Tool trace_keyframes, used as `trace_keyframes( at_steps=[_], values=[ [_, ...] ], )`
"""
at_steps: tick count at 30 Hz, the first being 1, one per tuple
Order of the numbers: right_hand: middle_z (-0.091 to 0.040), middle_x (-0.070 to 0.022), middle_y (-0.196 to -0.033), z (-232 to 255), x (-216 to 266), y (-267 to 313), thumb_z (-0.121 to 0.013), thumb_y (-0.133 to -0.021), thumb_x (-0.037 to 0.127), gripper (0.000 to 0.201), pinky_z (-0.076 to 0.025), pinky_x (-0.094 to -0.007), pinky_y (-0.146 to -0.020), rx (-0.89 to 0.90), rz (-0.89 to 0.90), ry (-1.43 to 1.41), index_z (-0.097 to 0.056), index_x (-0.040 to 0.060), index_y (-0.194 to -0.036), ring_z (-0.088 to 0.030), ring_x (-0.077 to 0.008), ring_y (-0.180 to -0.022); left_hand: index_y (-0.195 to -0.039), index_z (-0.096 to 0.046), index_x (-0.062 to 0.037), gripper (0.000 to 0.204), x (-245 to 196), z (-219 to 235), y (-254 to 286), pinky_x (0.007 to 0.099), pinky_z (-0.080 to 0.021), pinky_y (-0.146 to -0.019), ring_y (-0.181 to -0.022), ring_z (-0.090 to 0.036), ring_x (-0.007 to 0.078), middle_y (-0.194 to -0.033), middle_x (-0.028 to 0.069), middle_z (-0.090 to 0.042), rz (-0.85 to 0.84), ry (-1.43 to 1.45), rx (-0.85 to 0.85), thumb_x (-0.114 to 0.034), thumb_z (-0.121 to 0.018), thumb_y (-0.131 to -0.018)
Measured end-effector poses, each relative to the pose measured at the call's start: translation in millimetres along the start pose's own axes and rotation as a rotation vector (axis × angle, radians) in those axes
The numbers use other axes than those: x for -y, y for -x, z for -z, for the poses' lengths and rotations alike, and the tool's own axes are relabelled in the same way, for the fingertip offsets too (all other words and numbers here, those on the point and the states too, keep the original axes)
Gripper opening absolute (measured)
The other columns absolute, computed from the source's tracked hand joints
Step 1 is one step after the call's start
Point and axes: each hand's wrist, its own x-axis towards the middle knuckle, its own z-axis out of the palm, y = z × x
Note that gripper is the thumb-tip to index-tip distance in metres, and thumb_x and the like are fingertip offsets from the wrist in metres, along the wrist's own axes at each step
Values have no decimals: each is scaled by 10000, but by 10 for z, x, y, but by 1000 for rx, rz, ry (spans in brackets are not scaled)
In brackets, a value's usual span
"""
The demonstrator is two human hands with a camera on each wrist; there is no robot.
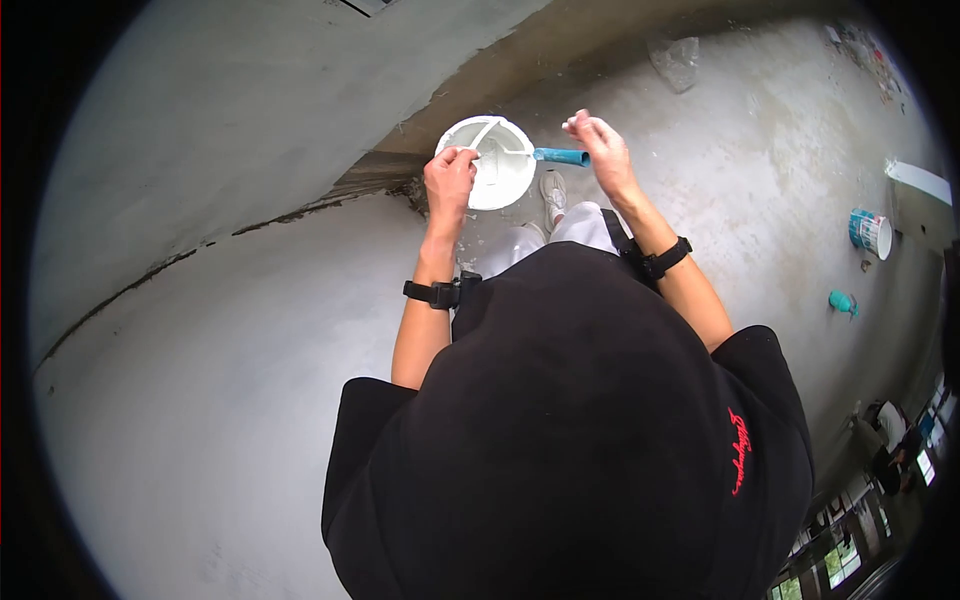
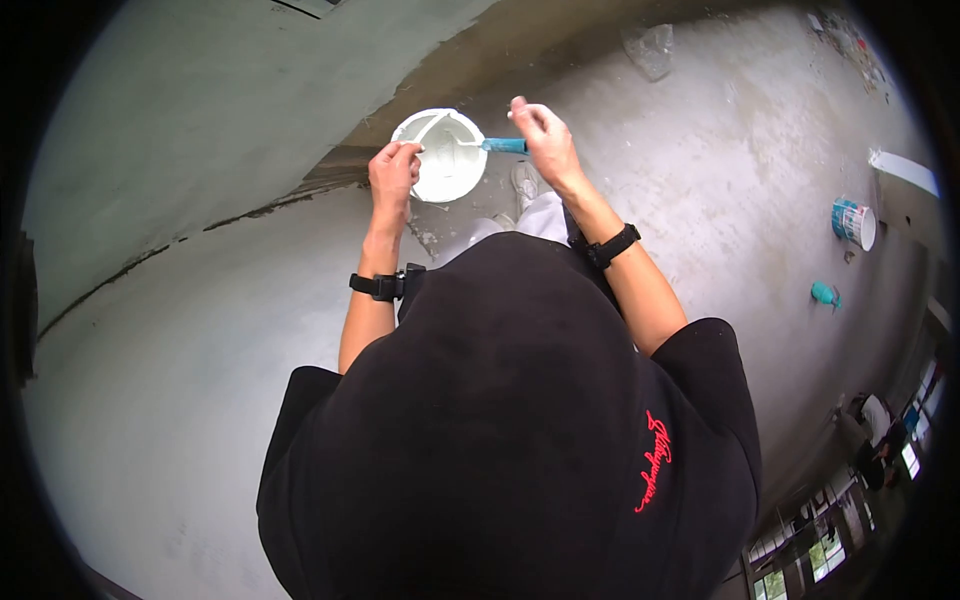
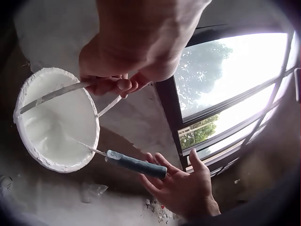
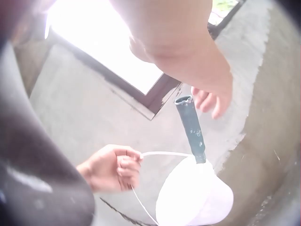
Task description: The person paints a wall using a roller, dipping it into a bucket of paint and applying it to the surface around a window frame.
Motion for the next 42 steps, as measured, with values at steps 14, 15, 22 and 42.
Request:
trace_keyframes(
  at_steps=[14, 15, 22, 42],
  values=[
    [-199, -239, -1504, 740, 544, 1718, -496, -835, 660, 927, -152, -526, -1167, 17, 264, -1658, -233, 5, -1436, -208, -371, -1398, -798, -600, -24, 91, 593, 236, 564, 204, -310, -439, -479, -409, 43, -579, -21, -491, 94, 69, 84, -91, -582, -856],
    [-209, -243, -1497, 763, 623, 1811, -469, -828, 696, 943, -167, -532, -1159, 36, 291, -1647, -227, 21, -1441, -223, -375, -1389, -789, -594, -24, 95, 595, 243, 589, 201, -308, -435, -476, -408, 44, -576, -21, -488, 87, 61, 90, -92, -585, -855],
    [-254, -28, -1529, 1321, 1379, 2331, -422, -867, 687, 888, -140, -646, -1097, 651, 973, -1106, -120, 129, -1488, -200, -352, -1405, -740, -571, -49, 125, 583, 158, 682, 202, -301, -417, -475, -407, 42, -574, -25, -475, 33, -42, 101, -98, -591, -853],
    [-428, 77, -1380, 2751, 1701, 2592, -367, -937, 581, 669, -223, -679, -998, 725, 1789, -751, -205, 163, -1434, -308, -312, -1320, -770, -596, -31, 119, 78, -1695, 415, 205, -334, -427, -474, -431, 53, -578, -20, -490, -103, -80, 170, -112, -586, -855]
  ],
)
